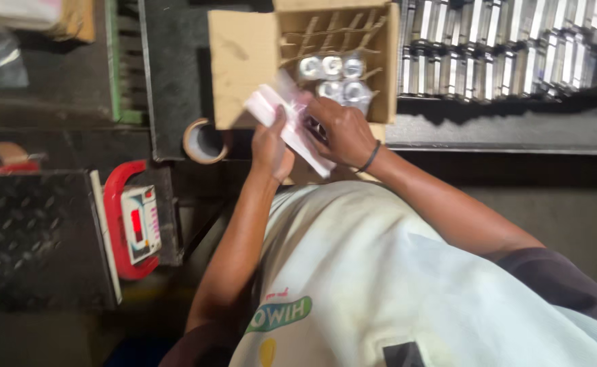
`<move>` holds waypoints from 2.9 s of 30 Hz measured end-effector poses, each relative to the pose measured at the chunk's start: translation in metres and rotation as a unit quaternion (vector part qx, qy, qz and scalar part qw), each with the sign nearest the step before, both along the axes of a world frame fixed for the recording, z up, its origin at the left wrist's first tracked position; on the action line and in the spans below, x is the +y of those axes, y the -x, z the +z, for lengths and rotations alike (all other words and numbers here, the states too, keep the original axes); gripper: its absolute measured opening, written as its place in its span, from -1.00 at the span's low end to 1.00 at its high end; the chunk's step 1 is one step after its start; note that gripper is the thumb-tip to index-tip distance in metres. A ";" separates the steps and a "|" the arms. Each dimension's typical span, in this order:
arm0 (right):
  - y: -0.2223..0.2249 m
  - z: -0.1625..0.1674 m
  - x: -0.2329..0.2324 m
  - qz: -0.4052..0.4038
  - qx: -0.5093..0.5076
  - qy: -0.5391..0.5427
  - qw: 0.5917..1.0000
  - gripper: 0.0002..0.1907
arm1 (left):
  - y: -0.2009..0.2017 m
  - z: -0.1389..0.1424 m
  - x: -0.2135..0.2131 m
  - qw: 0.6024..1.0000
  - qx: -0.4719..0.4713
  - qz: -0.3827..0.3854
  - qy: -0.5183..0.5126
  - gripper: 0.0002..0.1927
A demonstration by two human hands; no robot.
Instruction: The person places cylindrical metal parts into individual plastic bags and arranges them in a cardboard box with a honeycomb divider. They then close the box, seal it with tape, and move it to a stack of similar boxes.
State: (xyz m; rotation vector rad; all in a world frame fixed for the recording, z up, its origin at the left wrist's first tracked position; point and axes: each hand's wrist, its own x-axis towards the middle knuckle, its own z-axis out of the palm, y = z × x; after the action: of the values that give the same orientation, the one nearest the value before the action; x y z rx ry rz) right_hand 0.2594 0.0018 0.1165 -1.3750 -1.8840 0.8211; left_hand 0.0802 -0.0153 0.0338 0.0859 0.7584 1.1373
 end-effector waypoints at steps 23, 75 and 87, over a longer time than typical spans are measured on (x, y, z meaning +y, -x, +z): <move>-0.138 0.026 -0.031 0.028 -0.193 0.185 0.963 -0.34 | -0.089 0.101 0.048 0.519 0.627 -0.308 -0.492 -0.74; -0.087 0.035 -0.057 -0.042 0.037 -0.034 0.998 -0.66 | -0.085 0.068 0.021 0.747 0.397 -0.267 -0.462 -0.77; -0.045 -0.020 -0.073 -0.103 0.025 -0.031 0.994 -0.37 | 0.003 0.011 0.013 0.984 0.132 -0.119 -0.017 -0.74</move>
State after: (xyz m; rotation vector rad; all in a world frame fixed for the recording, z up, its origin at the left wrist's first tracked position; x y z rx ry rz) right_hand 0.3047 -0.0712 0.0964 -1.4669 -1.6830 0.6824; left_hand 0.0773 -0.0019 0.0452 0.3536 0.9372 0.9203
